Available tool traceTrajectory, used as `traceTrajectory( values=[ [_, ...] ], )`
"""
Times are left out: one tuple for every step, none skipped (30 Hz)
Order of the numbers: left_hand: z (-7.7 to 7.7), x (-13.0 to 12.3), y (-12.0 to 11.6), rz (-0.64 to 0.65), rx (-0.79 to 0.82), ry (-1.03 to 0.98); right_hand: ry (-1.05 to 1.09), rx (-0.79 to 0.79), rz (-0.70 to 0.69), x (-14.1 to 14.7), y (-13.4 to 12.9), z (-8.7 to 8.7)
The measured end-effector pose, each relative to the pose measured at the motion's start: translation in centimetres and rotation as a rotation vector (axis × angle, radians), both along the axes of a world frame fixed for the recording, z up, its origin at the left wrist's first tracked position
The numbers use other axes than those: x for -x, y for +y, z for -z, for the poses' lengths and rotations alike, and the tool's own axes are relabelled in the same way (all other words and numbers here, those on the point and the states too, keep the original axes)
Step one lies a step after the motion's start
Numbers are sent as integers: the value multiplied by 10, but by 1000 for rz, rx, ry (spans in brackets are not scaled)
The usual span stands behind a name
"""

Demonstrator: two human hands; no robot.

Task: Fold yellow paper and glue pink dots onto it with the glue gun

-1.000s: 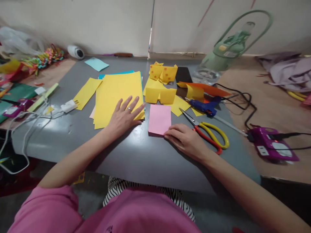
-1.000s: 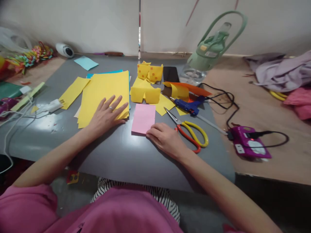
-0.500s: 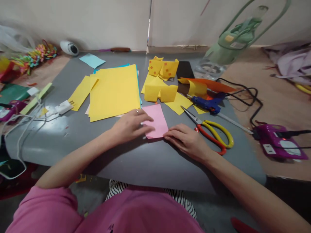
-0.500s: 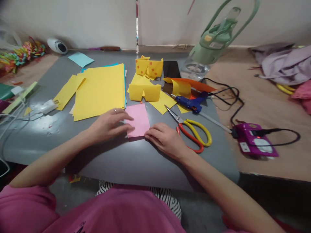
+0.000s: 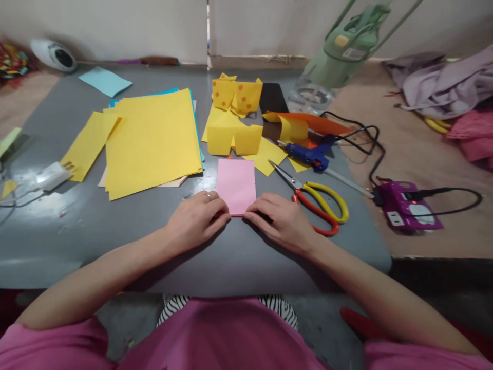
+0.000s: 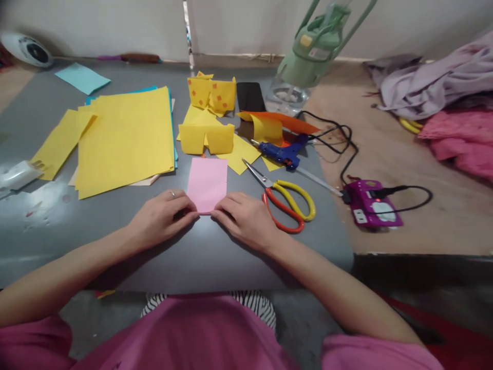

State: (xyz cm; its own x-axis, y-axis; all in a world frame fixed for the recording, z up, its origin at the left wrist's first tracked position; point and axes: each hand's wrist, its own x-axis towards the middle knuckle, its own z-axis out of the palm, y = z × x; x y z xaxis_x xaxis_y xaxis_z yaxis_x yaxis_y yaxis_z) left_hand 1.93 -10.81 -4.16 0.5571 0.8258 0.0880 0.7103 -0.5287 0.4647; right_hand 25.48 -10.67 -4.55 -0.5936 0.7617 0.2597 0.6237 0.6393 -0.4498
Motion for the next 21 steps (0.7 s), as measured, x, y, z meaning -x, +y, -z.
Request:
traceTrajectory(
  values=[
    [0,0,0,-21,14,6,4,16,25,1,0,0],
    [0,-1,0,-41,22,16,5,31,46,1,0,0],
    [-1,-1,0,-59,23,28,5,42,62,2,0,0],
    [-1,-2,0,-72,22,42,5,50,73,2,-1,0],
    [-1,-2,0,-84,21,57,5,56,83,2,-1,1],
    [-1,-2,0,-96,22,74,6,59,89,3,-1,1],
    [-1,-2,0,-105,26,87,7,59,97,3,-2,1],
    [-2,-2,0,-112,31,94,5,56,107,3,-2,2],
    [-2,-2,0,-118,36,95,1,53,116,3,-2,2],
    [-2,-2,-1,-124,38,90,-4,49,122,3,-3,2],
    [-3,-2,-1,-127,38,80,-10,46,119,3,-3,1],
    [-3,-2,-1,-129,39,69,-16,45,114,3,-3,1],
    [-3,-2,-1,-132,41,59,-20,45,105,3,-4,1],
    [-3,-2,-1,-135,44,53,-23,48,97,3,-4,0],
    [-3,-2,-1,-138,48,50,-25,52,91,3,-4,0],
    [-4,-2,-1,-143,51,49,-23,56,90,4,-5,-1],
    [-4,-2,-1,-149,52,48,-21,60,90,4,-5,-1],
    [-4,-3,0,-155,54,49,-18,63,92,5,-6,-2],
    [-5,-3,1,-161,58,52,-15,67,91,5,-6,-2],
    [-5,-4,2,-168,65,58,-12,73,90,5,-7,-2],
    [-5,-4,2,-174,72,64,-9,80,88,5,-7,-3]
  ],
)
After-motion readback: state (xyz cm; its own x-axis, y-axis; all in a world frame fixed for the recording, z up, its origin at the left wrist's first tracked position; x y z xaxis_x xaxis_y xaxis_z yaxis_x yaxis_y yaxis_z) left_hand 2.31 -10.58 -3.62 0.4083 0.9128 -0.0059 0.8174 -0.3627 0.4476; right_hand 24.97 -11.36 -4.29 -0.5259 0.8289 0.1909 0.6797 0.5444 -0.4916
